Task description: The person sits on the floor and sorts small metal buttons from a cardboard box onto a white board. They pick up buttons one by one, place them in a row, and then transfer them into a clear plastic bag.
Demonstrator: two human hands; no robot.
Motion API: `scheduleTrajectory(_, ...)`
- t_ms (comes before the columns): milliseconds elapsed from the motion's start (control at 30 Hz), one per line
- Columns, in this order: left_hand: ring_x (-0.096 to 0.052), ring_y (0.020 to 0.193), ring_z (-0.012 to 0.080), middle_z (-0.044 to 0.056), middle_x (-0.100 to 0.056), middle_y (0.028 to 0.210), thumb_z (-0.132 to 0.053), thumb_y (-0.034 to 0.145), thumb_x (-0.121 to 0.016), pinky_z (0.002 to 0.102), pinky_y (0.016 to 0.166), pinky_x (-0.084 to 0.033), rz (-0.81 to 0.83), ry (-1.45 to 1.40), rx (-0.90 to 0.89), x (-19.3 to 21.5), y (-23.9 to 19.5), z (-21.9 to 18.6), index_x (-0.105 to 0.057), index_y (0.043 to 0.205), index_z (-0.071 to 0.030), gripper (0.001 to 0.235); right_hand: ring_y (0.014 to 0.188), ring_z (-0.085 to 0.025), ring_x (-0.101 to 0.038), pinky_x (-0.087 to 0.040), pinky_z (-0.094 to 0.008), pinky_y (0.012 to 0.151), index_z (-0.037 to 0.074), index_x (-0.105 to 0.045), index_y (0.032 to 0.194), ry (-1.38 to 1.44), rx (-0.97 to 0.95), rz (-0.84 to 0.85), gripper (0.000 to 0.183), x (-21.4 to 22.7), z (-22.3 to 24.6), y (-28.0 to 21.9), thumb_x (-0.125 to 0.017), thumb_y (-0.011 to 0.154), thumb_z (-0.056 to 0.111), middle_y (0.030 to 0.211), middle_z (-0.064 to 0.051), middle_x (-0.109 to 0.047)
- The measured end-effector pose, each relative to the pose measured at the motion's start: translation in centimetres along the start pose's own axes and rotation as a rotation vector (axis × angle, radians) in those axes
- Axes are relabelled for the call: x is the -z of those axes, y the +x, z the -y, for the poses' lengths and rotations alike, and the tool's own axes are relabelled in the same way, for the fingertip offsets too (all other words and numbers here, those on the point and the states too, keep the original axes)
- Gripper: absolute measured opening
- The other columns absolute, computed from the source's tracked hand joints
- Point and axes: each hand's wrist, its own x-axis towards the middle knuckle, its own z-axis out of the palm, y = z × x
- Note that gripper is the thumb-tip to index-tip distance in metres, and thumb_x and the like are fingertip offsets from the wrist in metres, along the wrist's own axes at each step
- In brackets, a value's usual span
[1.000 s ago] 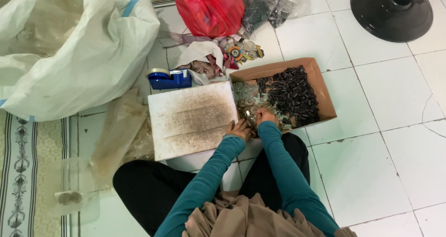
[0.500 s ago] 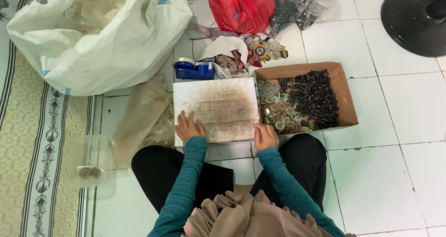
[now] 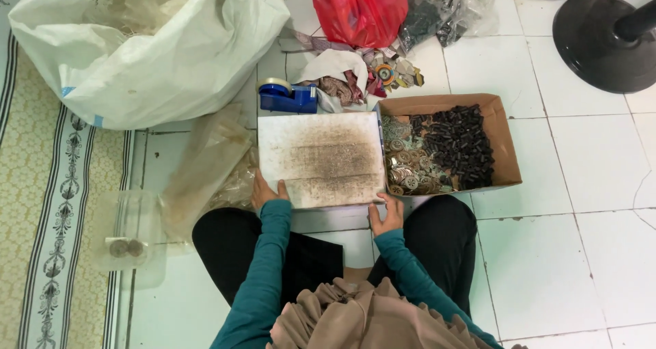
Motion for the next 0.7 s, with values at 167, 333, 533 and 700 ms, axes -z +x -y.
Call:
scheduleTrajectory(167,-0.037,0.148,0.0279,0.011,-0.033,0.165,-0.046,0.102,-0.054,0.047,0.125,-0.022,0.014,-0.046,-0.005,1.5,-3.0,0.2,-0.019,0.166,-0.019,0.077,0.107,-0.03,-0.061,-0.051,-0.041,0.1,0.023,-0.067,0.121,-0.009,-0.097,0.014,0.026,1.3,0.0,-1.8,-0.074,0.096,0.023,0.112,-0.007,-0.054)
scheduleTrajectory(333,-0.036,0.148,0.0308,0.014,-0.033,0.165,-0.045,0.103,-0.053,0.048,0.125,-0.021,-0.006,-0.059,-0.054,0.5,-4.3,1.4,-0.021,0.165,-0.016,0.075,0.091,-0.028,-0.07,-0.056,-0.042,0.086,0.021,-0.075,0.106,-0.143,-0.003,0.024,0.013,4.1,-0.4,0.2,-0.075,0.094,0.022,0.095,-0.005,-0.066)
scheduleTrajectory(533,-0.029,0.15,0.0347,0.016,-0.03,0.163,-0.025,0.097,-0.062,0.065,0.121,-0.003,-0.273,0.097,-0.517,-5.1,-4.0,-2.4,-0.036,0.158,-0.02,0.066,0.088,-0.028,-0.063,-0.055,-0.041,0.081,0.016,-0.074,0.111,-0.179,0.035,-0.126,0.012,2.5,-5.0,11.6,-0.071,0.099,0.016,0.094,-0.008,-0.063)
scheduleTrajectory(700,-0.05,0.139,0.0186,-0.008,-0.057,0.143,-0.03,0.097,-0.053,0.044,0.12,-0.038,0.168,-0.021,-0.881,-16.9,-3.0,-8.7,-0.06,0.136,-0.04,0.041,0.121,-0.042,-0.063,-0.056,-0.061,0.097,0.016,-0.063,0.139,-0.397,-0.515,0.21,0.042,-1.5,-16.2,20.3,-0.067,0.102,0.037,0.134,-0.02,-0.059)
